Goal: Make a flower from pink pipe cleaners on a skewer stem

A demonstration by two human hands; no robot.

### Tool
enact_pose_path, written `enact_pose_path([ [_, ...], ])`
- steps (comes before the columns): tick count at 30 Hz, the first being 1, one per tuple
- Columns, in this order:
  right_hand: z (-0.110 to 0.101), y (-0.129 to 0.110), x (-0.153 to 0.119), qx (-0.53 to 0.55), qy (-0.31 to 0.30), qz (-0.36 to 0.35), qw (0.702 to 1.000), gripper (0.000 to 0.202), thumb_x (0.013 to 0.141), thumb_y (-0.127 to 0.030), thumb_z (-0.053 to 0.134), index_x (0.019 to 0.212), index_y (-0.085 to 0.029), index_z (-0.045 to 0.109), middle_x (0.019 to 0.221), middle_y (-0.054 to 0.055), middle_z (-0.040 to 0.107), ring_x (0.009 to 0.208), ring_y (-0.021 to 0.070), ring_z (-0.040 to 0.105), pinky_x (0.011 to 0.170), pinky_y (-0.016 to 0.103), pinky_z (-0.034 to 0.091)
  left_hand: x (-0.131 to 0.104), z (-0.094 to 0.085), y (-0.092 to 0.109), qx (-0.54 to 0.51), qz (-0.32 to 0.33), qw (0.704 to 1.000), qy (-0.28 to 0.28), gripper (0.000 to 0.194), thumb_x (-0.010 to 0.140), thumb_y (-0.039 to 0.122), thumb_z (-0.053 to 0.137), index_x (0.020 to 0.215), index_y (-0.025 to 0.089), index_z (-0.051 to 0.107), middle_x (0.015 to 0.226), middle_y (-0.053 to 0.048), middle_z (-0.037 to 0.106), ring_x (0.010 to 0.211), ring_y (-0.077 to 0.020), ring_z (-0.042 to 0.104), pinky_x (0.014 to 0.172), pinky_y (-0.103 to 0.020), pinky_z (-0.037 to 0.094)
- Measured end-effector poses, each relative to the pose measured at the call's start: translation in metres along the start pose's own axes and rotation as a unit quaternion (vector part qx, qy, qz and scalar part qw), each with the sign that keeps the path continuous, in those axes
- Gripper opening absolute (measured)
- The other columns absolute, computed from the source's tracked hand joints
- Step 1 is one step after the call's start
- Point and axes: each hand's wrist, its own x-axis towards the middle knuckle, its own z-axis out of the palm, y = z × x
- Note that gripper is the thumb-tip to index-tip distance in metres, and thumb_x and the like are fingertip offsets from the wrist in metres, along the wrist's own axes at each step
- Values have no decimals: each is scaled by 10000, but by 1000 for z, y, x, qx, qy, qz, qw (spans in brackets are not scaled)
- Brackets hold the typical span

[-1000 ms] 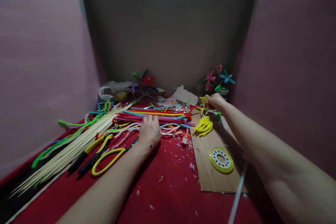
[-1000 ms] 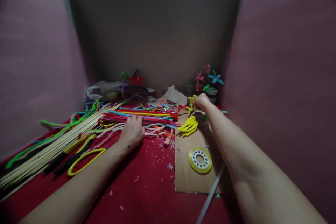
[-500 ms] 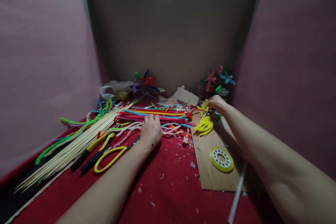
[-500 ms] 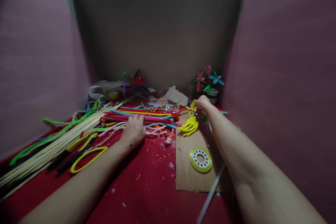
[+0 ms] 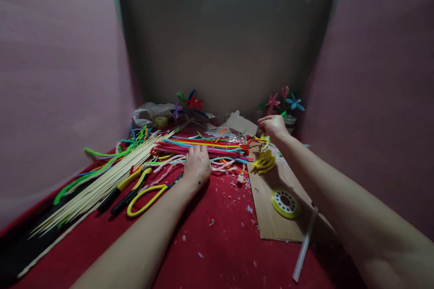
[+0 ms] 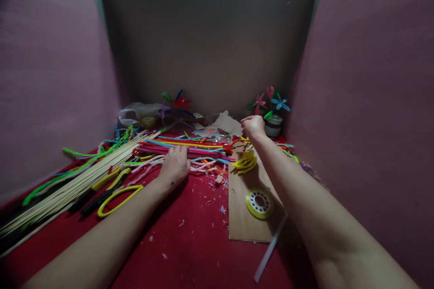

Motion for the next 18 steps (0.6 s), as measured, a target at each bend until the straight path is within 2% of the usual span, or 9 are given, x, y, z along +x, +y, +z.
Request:
enact_pose_path([
  [4,31,-24,-28,-63,-82,-60,993,202,665,-122,573,822,-97,698,507,34,616,437,110,548,440,191,415,1,-3,-2,-42,-40,998,38,245,774,120,430,1010,93,490,990,-136,547,958,-239,492,811,-337,402],
  [7,51,-33,-48,-122,-136,-124,975,169,645,-122,579,736,-152,717,594,40,663,594,141,607,537,196,427,1,-7,-2,-55,-60,995,57,261,778,92,410,1031,101,475,1009,-135,540,979,-229,493,819,-334,399],
  [11,64,-28,-65,-211,-157,-179,948,213,642,-100,553,748,-182,718,731,57,693,733,173,621,639,219,421,1,-8,-3,-53,-63,996,41,281,779,67,387,1043,94,479,1020,-145,540,988,-235,493,830,-345,395],
  [18,68,-17,-76,-324,-153,-229,905,245,737,-128,471,831,-161,695,948,121,656,905,211,583,737,263,409,1,-4,-5,-51,-20,998,19,235,766,104,436,977,102,539,1018,-146,552,980,-252,485,826,-358,401],
])
